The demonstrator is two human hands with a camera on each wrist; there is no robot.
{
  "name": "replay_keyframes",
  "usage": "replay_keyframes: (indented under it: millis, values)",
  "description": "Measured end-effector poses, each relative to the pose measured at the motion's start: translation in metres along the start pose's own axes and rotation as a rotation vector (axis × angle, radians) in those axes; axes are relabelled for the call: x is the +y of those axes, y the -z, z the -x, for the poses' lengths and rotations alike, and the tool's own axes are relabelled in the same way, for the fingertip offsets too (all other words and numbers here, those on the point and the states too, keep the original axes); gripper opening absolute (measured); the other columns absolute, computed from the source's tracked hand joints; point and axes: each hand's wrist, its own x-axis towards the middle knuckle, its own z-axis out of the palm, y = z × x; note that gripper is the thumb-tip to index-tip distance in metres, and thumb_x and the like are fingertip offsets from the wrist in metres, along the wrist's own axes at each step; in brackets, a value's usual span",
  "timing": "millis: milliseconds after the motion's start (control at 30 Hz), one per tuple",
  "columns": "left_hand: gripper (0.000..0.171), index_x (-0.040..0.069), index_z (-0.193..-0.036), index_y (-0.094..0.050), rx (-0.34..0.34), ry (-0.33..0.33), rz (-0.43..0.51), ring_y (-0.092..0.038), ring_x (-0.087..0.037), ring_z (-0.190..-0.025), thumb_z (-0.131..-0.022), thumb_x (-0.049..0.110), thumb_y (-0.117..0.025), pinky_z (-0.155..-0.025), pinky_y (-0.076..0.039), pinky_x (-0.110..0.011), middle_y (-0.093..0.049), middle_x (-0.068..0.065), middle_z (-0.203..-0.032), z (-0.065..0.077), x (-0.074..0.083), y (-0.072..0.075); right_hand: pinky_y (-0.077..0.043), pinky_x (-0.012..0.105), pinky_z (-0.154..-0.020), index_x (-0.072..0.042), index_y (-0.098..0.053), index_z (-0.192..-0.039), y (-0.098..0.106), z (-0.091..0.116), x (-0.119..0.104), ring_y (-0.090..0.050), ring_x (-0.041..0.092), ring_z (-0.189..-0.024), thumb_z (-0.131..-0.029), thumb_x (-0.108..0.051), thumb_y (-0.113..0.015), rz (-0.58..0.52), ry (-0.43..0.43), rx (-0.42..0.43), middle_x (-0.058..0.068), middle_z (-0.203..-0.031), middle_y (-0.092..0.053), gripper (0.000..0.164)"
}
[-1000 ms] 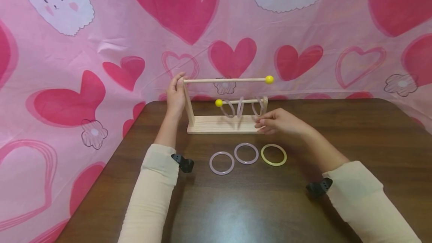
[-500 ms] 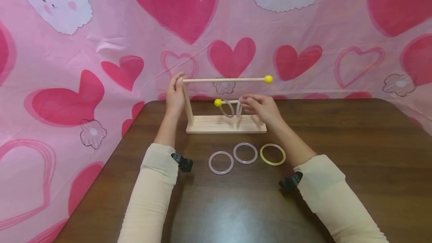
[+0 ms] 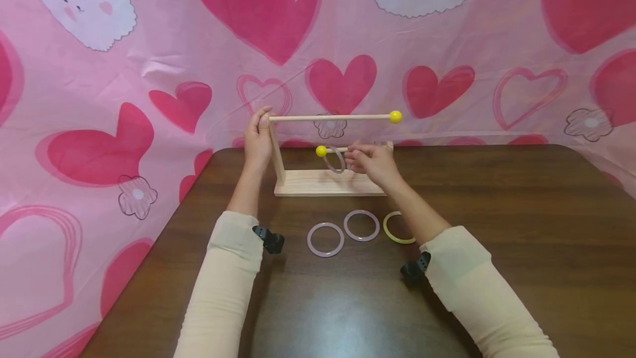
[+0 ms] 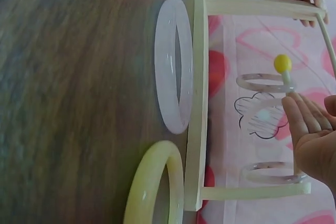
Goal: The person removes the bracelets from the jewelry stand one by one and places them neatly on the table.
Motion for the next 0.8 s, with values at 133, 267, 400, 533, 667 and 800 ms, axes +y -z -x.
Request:
replay_keyframes:
  millis: [133,267,400,533,667,800]
  values:
    - [0.032,-0.005,-0.123,-0.052,-0.011,0.018,0.021,-0.049,-0.021,-0.094,-0.098,0.012,-0.042,-0.08,-0.038,-0.025,-0.055,-0.027,-0.116,0.0,0.001,0.0,-0.051,0.029,-0.073,0.015,-0.054,-0.117,-0.006,-0.001,0.001,-0.059,0.035,-0.099,-0.095,-0.003,-0.045,0.103,0.016,0.026,0.03,-0.11,-0.059,0.03]
    - [0.032,-0.006,-0.123,-0.051,-0.013,0.018,0.036,-0.048,-0.02,-0.093,-0.098,0.011,-0.042,-0.079,-0.038,-0.024,-0.054,-0.028,-0.116,0.0,0.001,0.0,-0.053,0.028,-0.067,0.011,-0.06,-0.113,-0.014,0.0,0.002,-0.064,0.031,-0.088,-0.092,-0.006,-0.049,0.305,0.038,0.078,0.024,-0.103,-0.064,0.029]
    - [0.033,-0.003,-0.122,-0.053,-0.001,0.001,0.036,-0.048,-0.013,-0.089,-0.097,0.015,-0.043,-0.079,-0.038,-0.024,-0.056,-0.025,-0.115,0.0,0.0,0.0,-0.052,0.032,-0.066,0.004,-0.066,-0.107,-0.022,-0.001,0.004,-0.066,0.027,-0.08,-0.088,-0.016,-0.059,0.524,0.065,0.106,0.017,-0.098,-0.068,0.029]
    - [0.032,-0.002,-0.121,-0.055,0.011,-0.016,0.023,-0.048,-0.011,-0.089,-0.097,0.016,-0.043,-0.08,-0.038,-0.024,-0.057,-0.024,-0.114,0.0,-0.002,-0.001,-0.048,0.038,-0.072,0.0,-0.071,-0.098,-0.028,-0.004,0.007,-0.064,0.025,-0.083,-0.083,-0.024,-0.068,0.636,0.095,0.123,0.012,-0.091,-0.07,0.028]
    - [0.031,-0.002,-0.12,-0.055,0.021,-0.024,0.011,-0.048,-0.011,-0.091,-0.097,0.016,-0.044,-0.082,-0.038,-0.025,-0.058,-0.024,-0.113,0.0,-0.001,-0.001,-0.046,0.038,-0.072,-0.004,-0.073,-0.094,-0.032,-0.007,0.01,-0.063,0.024,-0.083,-0.081,-0.027,-0.07,0.668,0.081,0.137,0.009,-0.088,-0.07,0.027]
    - [0.032,-0.003,-0.12,-0.055,0.017,-0.015,0.012,-0.05,-0.013,-0.092,-0.097,0.016,-0.044,-0.083,-0.038,-0.025,-0.057,-0.026,-0.114,0.001,0.0,-0.002,-0.047,0.036,-0.07,-0.004,-0.073,-0.095,-0.033,-0.01,0.012,-0.063,0.023,-0.085,-0.082,-0.023,-0.068,0.686,0.088,0.151,0.009,-0.091,-0.07,0.024]
